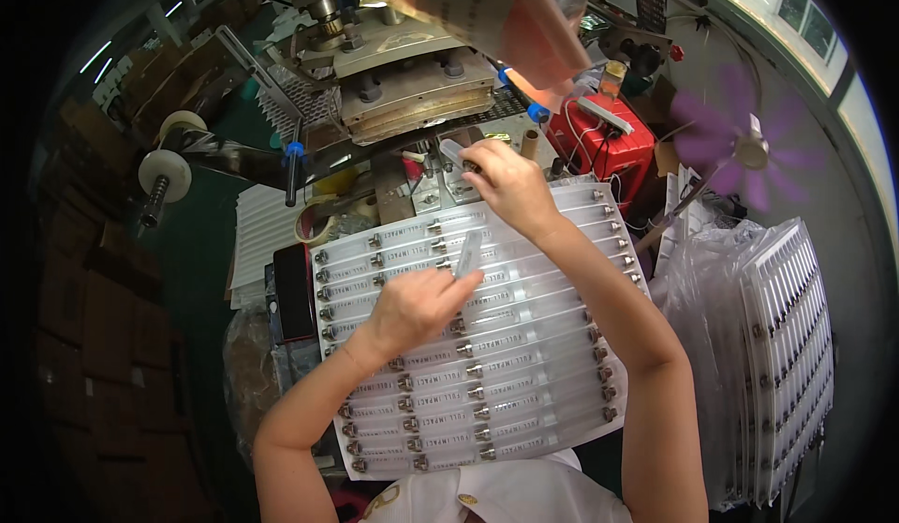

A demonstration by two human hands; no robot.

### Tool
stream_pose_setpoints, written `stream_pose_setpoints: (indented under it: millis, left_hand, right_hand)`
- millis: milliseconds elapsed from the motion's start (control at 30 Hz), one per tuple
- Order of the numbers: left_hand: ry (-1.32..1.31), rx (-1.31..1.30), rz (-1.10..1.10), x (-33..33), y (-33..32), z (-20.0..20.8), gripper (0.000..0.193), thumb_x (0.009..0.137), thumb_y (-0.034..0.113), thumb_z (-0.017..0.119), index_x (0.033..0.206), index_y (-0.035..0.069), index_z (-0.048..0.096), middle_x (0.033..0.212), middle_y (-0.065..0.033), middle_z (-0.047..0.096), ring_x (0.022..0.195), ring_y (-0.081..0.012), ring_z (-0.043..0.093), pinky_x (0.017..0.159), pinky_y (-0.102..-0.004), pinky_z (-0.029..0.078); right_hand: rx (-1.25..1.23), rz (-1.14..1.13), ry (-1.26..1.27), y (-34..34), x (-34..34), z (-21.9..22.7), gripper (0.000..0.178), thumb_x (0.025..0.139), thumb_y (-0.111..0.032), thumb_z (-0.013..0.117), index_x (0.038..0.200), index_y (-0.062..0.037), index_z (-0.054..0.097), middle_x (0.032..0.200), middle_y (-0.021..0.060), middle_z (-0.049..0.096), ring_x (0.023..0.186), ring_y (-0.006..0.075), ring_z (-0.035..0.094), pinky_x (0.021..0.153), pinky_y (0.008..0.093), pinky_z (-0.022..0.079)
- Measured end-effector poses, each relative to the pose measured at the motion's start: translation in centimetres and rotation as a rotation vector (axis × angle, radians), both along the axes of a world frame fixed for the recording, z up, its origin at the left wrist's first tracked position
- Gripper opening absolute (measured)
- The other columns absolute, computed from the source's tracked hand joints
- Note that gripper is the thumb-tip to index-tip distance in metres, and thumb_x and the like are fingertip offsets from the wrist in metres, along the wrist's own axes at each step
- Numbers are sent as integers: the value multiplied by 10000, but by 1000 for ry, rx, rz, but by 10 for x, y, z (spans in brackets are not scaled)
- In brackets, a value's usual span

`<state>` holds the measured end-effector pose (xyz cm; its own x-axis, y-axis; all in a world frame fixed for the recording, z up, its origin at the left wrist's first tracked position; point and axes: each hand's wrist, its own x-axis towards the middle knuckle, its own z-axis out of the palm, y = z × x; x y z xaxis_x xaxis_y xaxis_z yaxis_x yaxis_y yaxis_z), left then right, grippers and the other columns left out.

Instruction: Manually placing small electronic components into a clear plastic tray and using a heat press machine.

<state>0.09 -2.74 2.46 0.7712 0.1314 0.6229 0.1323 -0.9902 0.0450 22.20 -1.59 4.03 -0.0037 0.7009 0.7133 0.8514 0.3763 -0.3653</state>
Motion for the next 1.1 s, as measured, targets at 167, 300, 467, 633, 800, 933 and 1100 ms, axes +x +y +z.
stream_pose_setpoints:
  millis: [167,300,467,633,800,933,1100]
  left_hand:
    - [33,-77,-13,-43,-26,-7,352,737,89,649,1086,121,672,605,7,430,514,-129,487,448,-270,404]
    - [25,-113,5,-51,-26,-13,389,716,72,652,1100,132,681,594,18,399,515,-114,466,446,-253,399]
    - [55,-151,-10,-53,-23,-16,420,737,66,590,1150,110,654,651,22,451,558,-102,482,479,-224,416]
    - [61,-178,-14,-52,-21,-14,439,728,59,592,1159,116,655,652,25,452,559,-100,480,476,-219,414]
    - [-12,-228,0,-50,-22,-15,376,698,51,667,1064,128,706,580,22,391,489,-110,447,418,-253,377]
    - [-18,-216,-2,-49,-22,-15,374,696,48,667,1058,130,708,577,19,390,484,-114,443,416,-256,377]
    - [-18,-247,4,-49,-22,-12,370,694,36,685,1051,127,710,582,13,409,491,-122,455,424,-270,387]
  right_hand:
    - [9,-51,-249,26,-29,-16,373,758,-132,735,1106,-71,616,1040,84,627,819,278,647,693,346,531]
    - [-152,-104,-165,37,-23,-17,516,746,-154,750,1226,-91,569,1065,119,621,916,320,627,788,384,515]
    - [-443,-121,90,43,-17,-16,635,747,-177,771,1316,-114,495,1041,158,647,918,276,644,791,362,513]
    - [-481,-125,136,47,-15,-24,627,757,-173,767,1321,-115,498,1087,162,645,912,279,645,781,361,508]
    - [-368,-62,123,48,-14,-28,578,762,-159,758,1290,-103,529,1156,156,634,908,280,648,776,352,506]
    - [-378,-55,131,47,-14,-26,582,762,-158,756,1294,-104,524,1163,160,631,930,284,650,787,353,507]
    - [-359,-69,101,48,-17,-24,602,760,-163,758,1308,-116,513,1160,161,628,937,295,642,809,368,505]
